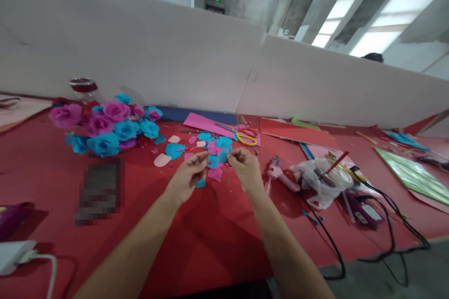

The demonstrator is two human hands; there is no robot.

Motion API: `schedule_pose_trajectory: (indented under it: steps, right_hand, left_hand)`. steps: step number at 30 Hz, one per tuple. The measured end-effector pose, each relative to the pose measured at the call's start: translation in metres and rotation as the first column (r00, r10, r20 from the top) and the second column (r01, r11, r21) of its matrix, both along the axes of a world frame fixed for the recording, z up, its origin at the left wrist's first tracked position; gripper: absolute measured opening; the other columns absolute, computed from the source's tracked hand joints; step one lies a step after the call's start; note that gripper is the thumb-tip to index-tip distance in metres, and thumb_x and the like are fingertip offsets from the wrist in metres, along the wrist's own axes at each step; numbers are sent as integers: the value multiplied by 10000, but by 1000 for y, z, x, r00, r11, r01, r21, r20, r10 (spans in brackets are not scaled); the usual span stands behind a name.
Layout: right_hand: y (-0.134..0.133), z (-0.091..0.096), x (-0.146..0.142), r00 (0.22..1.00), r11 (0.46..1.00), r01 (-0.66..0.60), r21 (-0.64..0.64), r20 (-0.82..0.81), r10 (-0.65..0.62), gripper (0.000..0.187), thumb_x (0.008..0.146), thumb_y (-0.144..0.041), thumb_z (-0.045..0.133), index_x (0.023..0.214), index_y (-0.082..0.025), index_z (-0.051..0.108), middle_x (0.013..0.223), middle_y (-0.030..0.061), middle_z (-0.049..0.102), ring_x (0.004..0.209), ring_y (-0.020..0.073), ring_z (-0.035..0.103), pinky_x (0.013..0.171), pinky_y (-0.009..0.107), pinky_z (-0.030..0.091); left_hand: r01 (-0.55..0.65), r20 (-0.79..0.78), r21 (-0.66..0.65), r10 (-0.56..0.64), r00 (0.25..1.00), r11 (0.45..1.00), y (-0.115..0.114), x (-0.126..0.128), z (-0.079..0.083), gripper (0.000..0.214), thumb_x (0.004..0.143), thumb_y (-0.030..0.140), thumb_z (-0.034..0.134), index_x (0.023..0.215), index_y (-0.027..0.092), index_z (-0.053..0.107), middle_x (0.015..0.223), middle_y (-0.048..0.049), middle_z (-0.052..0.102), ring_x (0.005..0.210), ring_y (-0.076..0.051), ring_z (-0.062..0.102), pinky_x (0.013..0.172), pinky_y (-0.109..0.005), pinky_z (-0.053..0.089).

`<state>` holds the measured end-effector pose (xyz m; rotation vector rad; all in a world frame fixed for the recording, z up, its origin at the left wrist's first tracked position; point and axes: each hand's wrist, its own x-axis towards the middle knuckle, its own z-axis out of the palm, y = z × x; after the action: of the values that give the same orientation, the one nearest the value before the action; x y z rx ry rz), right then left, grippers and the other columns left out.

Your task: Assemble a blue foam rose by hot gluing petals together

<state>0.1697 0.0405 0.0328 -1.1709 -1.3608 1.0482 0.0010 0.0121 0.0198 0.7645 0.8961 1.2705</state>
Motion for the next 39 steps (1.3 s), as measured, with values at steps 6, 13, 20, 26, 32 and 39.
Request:
schedule_pose_trajectory:
  steps: [6,13,20,26,32,39]
  right_hand:
    - [1,-16,-8,990,999,30,17,-135,-27,140,729,-286,635,788,-176,573,707,1,640,648,126,594,649,254,473]
    - [-5,-13,-10,978,1000,3,-28,-208,-9,243,702,-263,666,927,-193,604,707,-20,643,622,120,592,641,259,478]
    - [-6,-14,-9,983,998,-36,-53,-180,26,183,687,-268,678,846,-185,646,731,1,652,639,124,583,649,271,480]
    - [-8,-12,-9,983,998,-34,-46,-179,26,174,689,-270,673,838,-182,656,726,3,652,616,116,561,633,267,468]
    - [-9,-10,-10,970,996,-71,-54,-237,56,173,673,-252,676,833,-191,657,723,-1,665,651,130,600,674,286,492]
    - [-11,-5,-9,958,990,-133,-47,-262,116,126,695,-234,648,815,-201,664,738,1,686,676,140,620,704,298,495]
  left_hand:
    - [67,-26,-100,-70,997,993,-5,5,5,375,673,231,735,1041,184,682,721,21,604,461,-19,463,491,-178,374]
    - [-6,-87,-120,-5,996,993,-2,9,-2,267,634,273,775,872,171,710,757,2,651,510,-38,540,536,-182,428]
    - [-16,-110,-102,5,994,995,-3,6,-3,237,634,266,775,836,152,730,760,-23,671,525,-45,548,505,-175,403]
    - [-36,-140,-135,17,990,990,-3,6,-4,281,614,267,788,866,156,734,753,-14,665,517,-38,534,538,-182,432]
    - [-33,-158,-94,18,987,995,-2,5,-4,261,635,261,767,877,169,738,657,12,613,515,-30,480,515,-162,383]
    - [-30,-213,-34,22,977,999,-3,5,-5,227,663,262,739,871,173,743,624,17,581,519,-43,430,508,-186,339]
